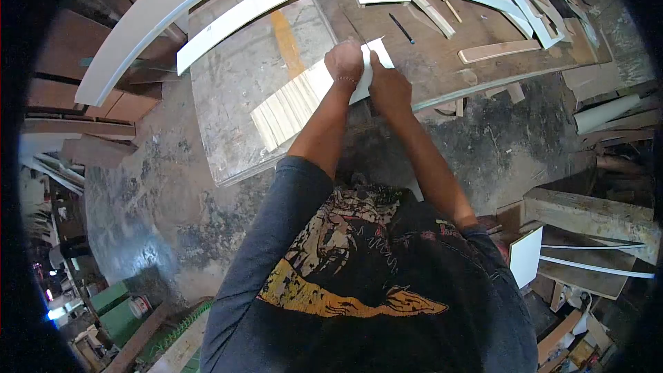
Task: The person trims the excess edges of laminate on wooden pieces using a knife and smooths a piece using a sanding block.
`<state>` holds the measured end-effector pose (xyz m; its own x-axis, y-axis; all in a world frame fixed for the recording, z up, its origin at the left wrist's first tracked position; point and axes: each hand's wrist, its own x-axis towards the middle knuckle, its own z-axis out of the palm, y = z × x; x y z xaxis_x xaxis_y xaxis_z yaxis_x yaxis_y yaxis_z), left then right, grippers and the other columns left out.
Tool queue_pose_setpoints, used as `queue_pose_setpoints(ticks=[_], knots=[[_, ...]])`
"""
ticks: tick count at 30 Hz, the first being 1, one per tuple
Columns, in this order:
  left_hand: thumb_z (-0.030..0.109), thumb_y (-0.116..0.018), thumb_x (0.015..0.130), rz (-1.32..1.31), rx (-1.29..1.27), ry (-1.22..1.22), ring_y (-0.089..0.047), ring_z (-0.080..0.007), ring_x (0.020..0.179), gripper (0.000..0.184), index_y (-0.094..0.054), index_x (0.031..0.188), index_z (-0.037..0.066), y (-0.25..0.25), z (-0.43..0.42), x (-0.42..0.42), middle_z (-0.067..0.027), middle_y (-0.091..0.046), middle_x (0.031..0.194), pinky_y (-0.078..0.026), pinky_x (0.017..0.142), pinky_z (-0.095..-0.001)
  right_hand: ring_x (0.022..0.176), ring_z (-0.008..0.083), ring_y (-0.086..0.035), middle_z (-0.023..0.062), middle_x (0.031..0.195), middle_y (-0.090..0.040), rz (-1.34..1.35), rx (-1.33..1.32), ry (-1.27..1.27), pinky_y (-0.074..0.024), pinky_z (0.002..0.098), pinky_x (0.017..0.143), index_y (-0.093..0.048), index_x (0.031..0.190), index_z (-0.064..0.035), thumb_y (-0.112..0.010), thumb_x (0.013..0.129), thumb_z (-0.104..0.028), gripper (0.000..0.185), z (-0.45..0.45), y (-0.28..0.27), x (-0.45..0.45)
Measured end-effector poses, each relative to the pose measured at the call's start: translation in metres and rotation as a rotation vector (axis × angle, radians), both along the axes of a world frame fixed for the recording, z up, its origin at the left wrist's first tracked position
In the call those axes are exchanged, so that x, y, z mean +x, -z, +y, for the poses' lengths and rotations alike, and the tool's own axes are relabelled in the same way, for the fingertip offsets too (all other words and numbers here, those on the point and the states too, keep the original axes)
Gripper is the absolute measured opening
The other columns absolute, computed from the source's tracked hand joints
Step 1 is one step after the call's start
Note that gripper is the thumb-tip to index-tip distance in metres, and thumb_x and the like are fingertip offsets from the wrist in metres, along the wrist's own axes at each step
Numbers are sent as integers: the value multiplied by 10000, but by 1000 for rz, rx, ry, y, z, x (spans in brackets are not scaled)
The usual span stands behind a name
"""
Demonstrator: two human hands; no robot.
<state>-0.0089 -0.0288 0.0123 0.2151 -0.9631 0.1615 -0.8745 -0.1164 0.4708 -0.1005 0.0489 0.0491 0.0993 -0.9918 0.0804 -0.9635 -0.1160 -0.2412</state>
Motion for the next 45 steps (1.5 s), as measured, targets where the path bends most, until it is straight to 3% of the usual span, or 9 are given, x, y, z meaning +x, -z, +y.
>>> queue_pose_setpoints(ticks=[5,11,20,23,27,32,35,41,45], knots=[[265,-266,857,22,36,11,-581,-328,697,471,-617,676,9,-4,-1,0,-179,-601,725,-437,676,-406,663,339,-582,191,712,-579,-58,154,63,-447,456,582,-318,1261,-140,-433,760,-71,519,19,-9,-4],[276,-279,851,-37,-19,66,-578,-330,700,459,-601,662,9,8,1,2,-177,-598,719,-440,666,-419,632,310,-590,191,727,-585,-17,34,15,-465,419,555,-332,1238,-53,-380,807,-78,434,18,-5,1],[244,-294,855,-24,-9,20,-589,-311,678,438,-612,646,26,-6,0,1,-171,-603,713,-449,634,-405,647,324,-585,196,733,-581,3,0,-15,-459,428,560,-330,1235,-54,-392,808,-100,435,42,-3,-13],[255,-285,854,-15,11,38,-584,-320,696,448,-610,662,14,-2,3,1,-178,-601,725,-445,652,-407,652,324,-586,200,733,-580,28,205,38,-465,422,579,-343,1230,-55,-417,793,-99,445,46,-26,-11],[259,-272,855,16,-1,9,-581,-331,692,468,-609,651,8,-1,-3,0,-185,-598,717,-443,667,-408,642,322,-588,206,727,-580,10,-19,-20,-469,423,570,-357,1223,-46,-443,768,-90,466,-1,0,-2],[262,-259,854,-20,-9,49,-580,-340,694,485,-613,644,5,-1,1,1,-191,-596,715,-441,671,-410,591,305,-588,194,701,-585,-25,7,-24,-469,415,547,-348,1225,-32,-447,758,-71,479,27,-10,-6],[261,-261,853,7,19,31,-581,-335,691,482,-613,645,8,-2,0,1,-192,-595,715,-443,667,-410,634,323,-586,180,679,-575,0,159,53,-454,423,551,-318,1267,-117,-463,737,-52,554,60,-19,-15],[261,-264,853,-32,13,55,-585,-324,691,474,-611,641,18,-7,1,2,-187,-597,718,-447,661,-408,607,315,-591,169,662,-584,-15,-41,-5,-456,421,540,-308,1267,-82,-442,756,-80,528,-11,13,2],[264,-268,851,-46,32,40,-586,-322,699,470,-616,644,25,4,-5,3,-186,-598,726,-449,664,-406,613,320,-586,185,686,-582,-10,49,47,-469,423,570,-290,1278,-98,-439,747,-63,553,7,-4,-2]])
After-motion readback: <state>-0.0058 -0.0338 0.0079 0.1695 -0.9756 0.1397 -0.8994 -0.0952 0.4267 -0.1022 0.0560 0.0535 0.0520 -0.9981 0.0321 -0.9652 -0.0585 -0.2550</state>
